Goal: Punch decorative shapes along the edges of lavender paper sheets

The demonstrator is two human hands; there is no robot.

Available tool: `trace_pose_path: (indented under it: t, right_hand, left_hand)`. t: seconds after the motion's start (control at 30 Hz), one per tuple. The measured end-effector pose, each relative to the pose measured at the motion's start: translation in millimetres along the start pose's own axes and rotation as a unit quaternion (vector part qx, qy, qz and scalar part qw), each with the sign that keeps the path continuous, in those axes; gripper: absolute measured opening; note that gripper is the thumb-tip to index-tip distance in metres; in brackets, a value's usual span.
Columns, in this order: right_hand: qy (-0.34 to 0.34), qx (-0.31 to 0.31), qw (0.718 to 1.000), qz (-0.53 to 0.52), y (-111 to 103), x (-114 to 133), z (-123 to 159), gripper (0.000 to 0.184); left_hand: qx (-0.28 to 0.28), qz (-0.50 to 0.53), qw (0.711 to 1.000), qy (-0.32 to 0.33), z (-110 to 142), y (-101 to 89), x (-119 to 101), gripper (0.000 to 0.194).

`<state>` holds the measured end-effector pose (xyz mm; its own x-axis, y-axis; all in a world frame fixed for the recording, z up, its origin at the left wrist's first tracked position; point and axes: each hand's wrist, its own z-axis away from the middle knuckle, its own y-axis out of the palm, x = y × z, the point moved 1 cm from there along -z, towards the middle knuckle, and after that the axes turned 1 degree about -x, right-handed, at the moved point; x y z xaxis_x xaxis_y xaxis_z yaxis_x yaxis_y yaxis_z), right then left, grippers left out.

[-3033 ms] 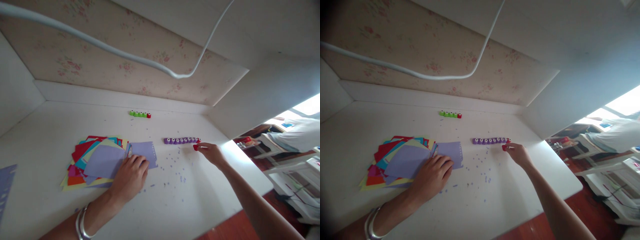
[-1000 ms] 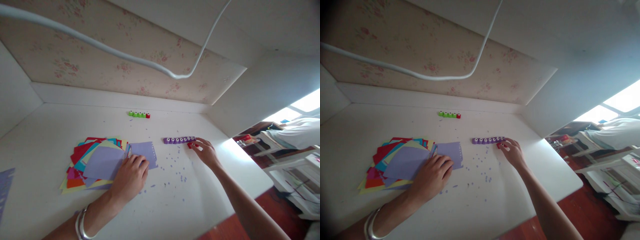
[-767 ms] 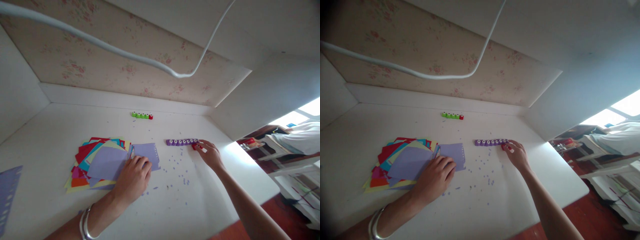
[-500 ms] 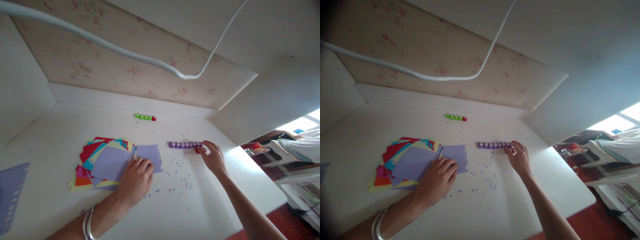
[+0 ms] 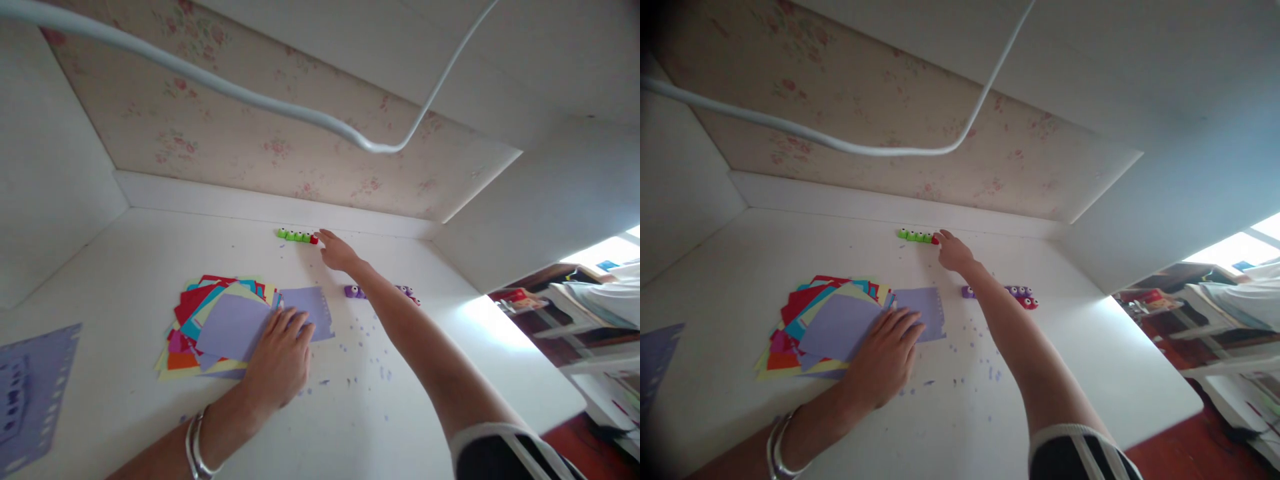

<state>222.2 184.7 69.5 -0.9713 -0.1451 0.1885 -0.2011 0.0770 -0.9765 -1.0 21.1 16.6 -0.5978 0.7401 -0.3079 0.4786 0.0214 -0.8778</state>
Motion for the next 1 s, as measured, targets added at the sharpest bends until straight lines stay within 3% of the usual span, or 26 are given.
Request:
trace_pose_path:
  t: [0.13, 0.3, 0.43, 0.63, 0.77, 0.9, 1.0]
  right_hand:
    - [-0.006, 0.028, 0.999, 0.026, 8, 1, -19, 0.049]
    - [-0.012, 0.038, 0.998, 0.054, 13, -2, -24, 0.047]
    - [-0.004, 0.041, 0.997, 0.070, 13, -7, -28, 0.035]
    - [0.014, 0.032, 0.998, 0.060, 10, -15, -25, 0.024]
    - [0.034, -0.011, 0.999, 0.028, 1, -16, -10, 0.024]
    - [0.035, -0.084, 0.996, -0.017, -17, -5, 21, 0.028]
    - [0.022, -0.179, 0.971, -0.158, -26, 8, 65, 0.022]
  left_hand:
    - [0.002, 0.014, 1.000, -0.005, -2, -1.9, -1, 0.031]
    - [0.004, 0.022, 1.000, -0.012, -4, -3.0, -2, 0.031]
    - [0.011, 0.029, 1.000, -0.004, -4, -1.3, -2, 0.032]
    - [-0.033, 0.038, 0.999, 0.006, -4, 2.9, 1, 0.027]
    - [-0.036, 0.027, 0.999, 0.011, -4, 1.8, 0, 0.022]
    - [0.008, 0.015, 1.000, 0.021, -4, -2.0, -4, 0.026]
    - [0.035, 0.006, 0.999, 0.032, -3, -4.4, -6, 0.027]
